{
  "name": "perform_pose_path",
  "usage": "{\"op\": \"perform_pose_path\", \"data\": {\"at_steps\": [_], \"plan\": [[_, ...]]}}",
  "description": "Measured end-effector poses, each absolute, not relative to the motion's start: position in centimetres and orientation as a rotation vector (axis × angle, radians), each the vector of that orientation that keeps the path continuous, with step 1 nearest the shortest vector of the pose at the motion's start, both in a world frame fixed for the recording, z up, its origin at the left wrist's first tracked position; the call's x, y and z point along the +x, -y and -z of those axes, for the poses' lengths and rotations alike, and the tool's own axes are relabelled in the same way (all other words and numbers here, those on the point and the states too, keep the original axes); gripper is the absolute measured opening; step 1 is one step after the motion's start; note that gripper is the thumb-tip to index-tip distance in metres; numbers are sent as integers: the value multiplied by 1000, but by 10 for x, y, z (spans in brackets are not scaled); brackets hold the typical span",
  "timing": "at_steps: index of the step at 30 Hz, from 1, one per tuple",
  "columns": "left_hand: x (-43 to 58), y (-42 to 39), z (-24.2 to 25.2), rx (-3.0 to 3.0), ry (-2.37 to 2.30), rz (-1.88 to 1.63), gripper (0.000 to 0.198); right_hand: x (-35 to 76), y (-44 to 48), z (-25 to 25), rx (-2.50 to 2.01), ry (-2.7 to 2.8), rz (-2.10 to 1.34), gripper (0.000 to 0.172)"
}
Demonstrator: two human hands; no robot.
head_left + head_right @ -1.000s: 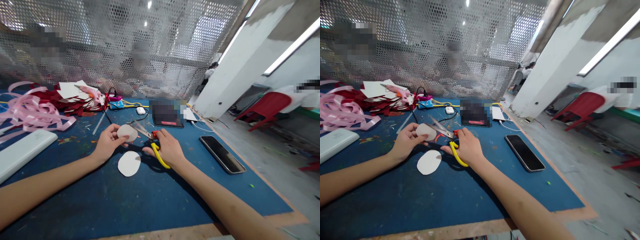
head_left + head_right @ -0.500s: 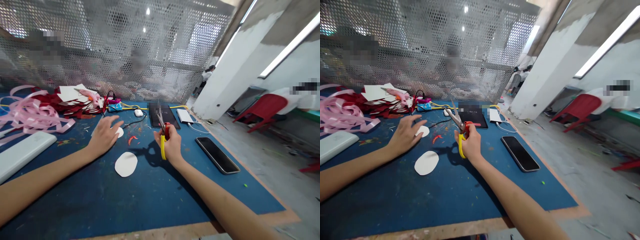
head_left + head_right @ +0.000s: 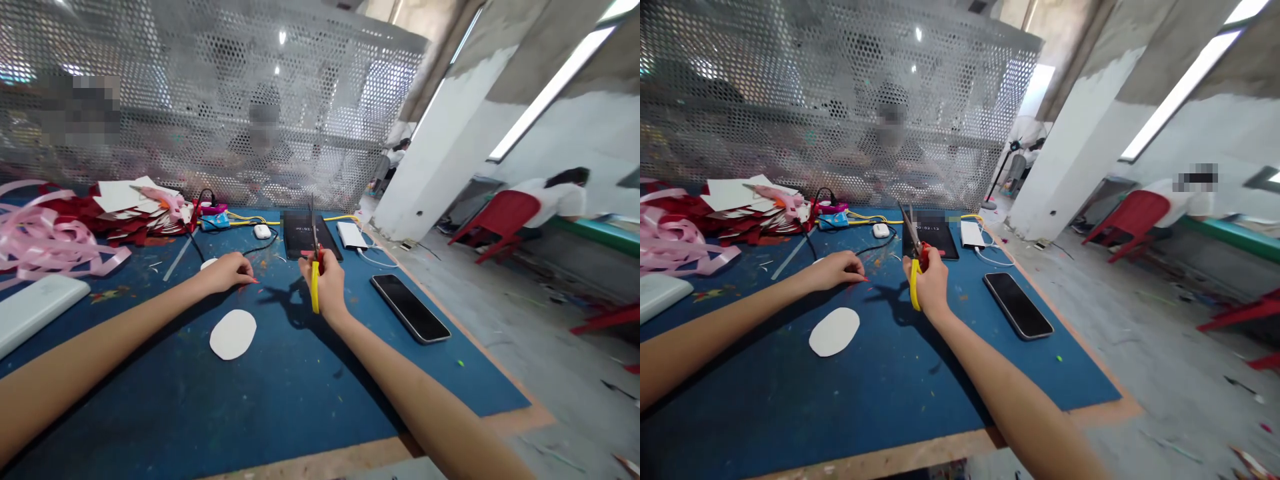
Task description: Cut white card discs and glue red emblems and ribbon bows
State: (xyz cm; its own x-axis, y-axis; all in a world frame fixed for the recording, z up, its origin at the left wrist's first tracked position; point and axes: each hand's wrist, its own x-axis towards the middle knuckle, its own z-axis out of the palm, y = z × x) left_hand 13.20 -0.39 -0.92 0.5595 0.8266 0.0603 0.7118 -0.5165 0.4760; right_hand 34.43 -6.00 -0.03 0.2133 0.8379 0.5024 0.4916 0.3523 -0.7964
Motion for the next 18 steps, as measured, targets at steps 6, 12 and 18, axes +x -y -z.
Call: {"op": "perform_pose_path", "data": {"at_steps": [6,12,18], "plan": [[133,11,5,2445,-1199,-379,21,345,57,2,-1305,1441,-378,28],[137,29,0,2445,-1303,-620,20,348,55,2,-1322,1421,-343,30],[143,42,-1,2664,-1248,-527,19,351,50,2,-1311,1374,-382,31]]}}
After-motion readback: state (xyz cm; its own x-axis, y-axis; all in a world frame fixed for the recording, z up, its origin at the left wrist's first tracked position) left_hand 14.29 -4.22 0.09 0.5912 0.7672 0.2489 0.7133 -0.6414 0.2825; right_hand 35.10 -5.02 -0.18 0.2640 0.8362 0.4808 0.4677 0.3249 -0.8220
